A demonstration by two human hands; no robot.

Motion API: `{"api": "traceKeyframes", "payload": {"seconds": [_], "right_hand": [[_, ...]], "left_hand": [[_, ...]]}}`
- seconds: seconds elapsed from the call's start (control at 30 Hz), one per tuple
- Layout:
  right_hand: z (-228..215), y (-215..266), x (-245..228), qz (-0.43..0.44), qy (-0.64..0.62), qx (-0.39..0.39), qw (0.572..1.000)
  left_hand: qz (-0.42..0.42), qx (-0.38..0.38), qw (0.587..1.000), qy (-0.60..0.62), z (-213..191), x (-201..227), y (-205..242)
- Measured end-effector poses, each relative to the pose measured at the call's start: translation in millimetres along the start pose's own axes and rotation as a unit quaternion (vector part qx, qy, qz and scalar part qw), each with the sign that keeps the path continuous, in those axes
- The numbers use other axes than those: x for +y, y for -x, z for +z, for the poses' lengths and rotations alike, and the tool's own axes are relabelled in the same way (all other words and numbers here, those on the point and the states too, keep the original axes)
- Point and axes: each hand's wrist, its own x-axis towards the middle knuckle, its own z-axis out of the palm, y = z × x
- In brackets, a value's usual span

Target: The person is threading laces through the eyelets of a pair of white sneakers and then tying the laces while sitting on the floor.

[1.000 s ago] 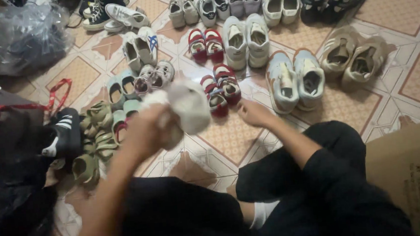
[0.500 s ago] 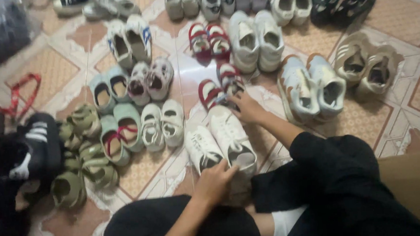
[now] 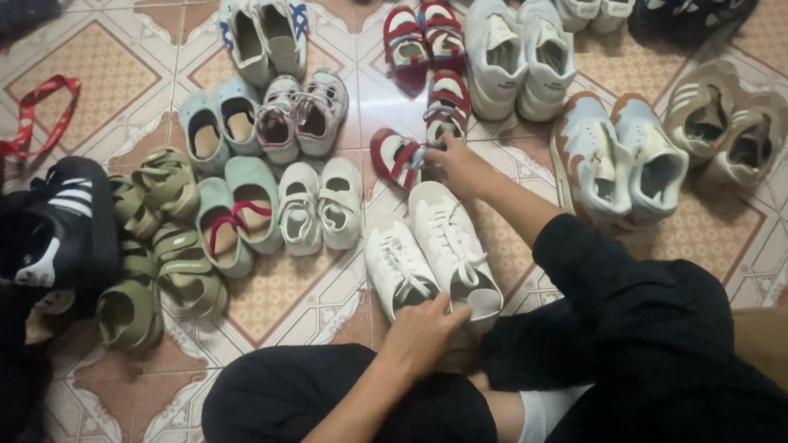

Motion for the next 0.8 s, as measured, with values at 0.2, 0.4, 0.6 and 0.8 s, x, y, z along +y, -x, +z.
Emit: {"api": "traceKeyframes", "payload": {"seconds": [0.2,0.4,0.6,0.8], "right_hand": [[-15.5,-4.8,2.9,-0.049,0.003,0.08,0.996],[-25.2,-28.8,-19.9,-0.031,0.075,0.15,0.985],[-23.0,-56.8,-54.5,0.048,0.043,0.154,0.986],[8.8,-65.9,-67.0,0.062,0.059,0.17,0.982]], "left_hand": [[-0.029,-0.039,0.995,0.082,-44.1,22.8,4.2],[-0.017,-0.061,0.994,0.085,-40.5,27.4,2.5],[0.001,-0.071,0.99,0.119,-17.8,27.3,-0.7],[0.0,-0.051,0.991,0.122,-4.7,30.3,-5.0]]}}
